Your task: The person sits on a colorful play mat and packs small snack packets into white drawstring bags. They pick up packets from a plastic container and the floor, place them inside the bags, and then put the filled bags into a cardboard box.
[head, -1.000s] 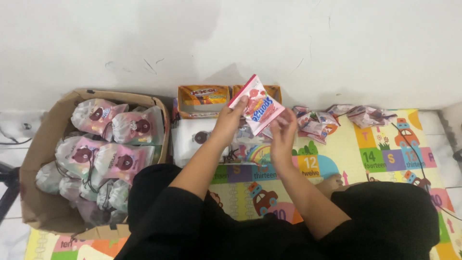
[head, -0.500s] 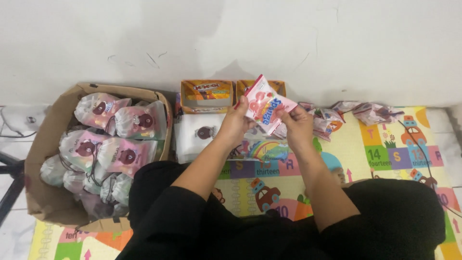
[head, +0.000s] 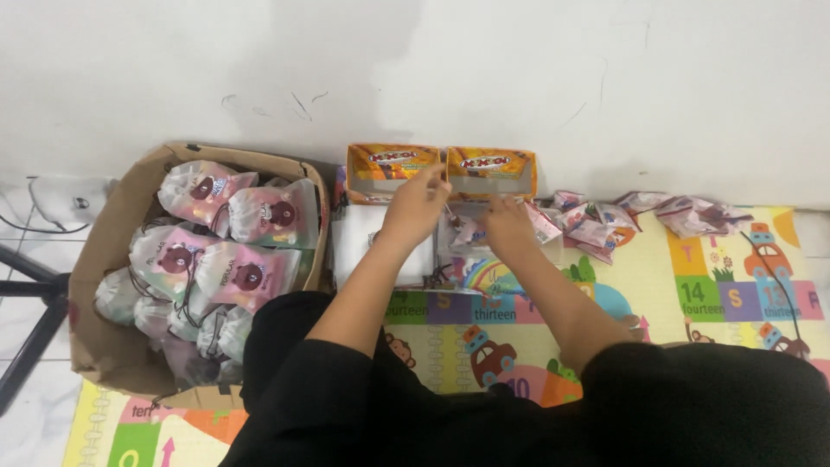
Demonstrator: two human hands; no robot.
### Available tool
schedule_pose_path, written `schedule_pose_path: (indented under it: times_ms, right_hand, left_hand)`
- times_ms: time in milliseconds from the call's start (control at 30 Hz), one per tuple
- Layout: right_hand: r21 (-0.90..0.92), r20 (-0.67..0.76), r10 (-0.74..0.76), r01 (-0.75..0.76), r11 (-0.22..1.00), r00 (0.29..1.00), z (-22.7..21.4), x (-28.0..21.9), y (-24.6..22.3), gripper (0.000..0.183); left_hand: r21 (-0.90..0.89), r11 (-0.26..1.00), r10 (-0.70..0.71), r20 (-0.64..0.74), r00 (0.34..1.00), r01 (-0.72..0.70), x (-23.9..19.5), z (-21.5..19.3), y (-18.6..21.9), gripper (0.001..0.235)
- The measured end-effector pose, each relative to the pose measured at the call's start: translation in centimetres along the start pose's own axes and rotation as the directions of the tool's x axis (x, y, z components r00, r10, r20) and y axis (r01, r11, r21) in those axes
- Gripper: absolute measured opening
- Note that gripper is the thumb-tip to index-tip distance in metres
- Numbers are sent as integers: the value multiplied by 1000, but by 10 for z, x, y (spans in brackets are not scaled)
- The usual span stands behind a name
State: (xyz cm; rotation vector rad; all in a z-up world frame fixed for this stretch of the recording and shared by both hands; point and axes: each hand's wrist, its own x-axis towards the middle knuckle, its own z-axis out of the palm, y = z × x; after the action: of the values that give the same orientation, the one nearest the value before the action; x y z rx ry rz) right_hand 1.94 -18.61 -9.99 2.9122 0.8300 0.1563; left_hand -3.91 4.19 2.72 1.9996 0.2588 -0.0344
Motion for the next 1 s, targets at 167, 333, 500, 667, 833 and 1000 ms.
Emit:
schedule_pose_path:
  times_ms: [167,333,500,667,833,1000]
  right_hand:
    - [-61,-258,-106,94,994,960,32,25,-15,6]
    - [181,-130,303,-278,943,944,-37,7,-13,32]
    - [201,-159,618,-587,784,770,26,-30,54,41]
    - [191,5,659,-648,737,752,56,-65,77,35]
    - [450,68,686,-636,627,724,50,-67,83,35]
    - [821,212,724,-522,233,656,-7,-44,61,31]
  left_hand:
    - [600,782,102,144,984,-169,-27,-15,25,41]
    - [628,762,41,192,981,-155,-23,-13,8,43]
    - [669,728,-55,275,960,-150,-33,-20,12,48]
    - [667,735,-121,311,943,-126,-48,-30,35,50]
    - [665,728,-70,318,945,-170,-48,-20,39,48]
    - [580,747,42,446,894,-325,-51,9,43,64]
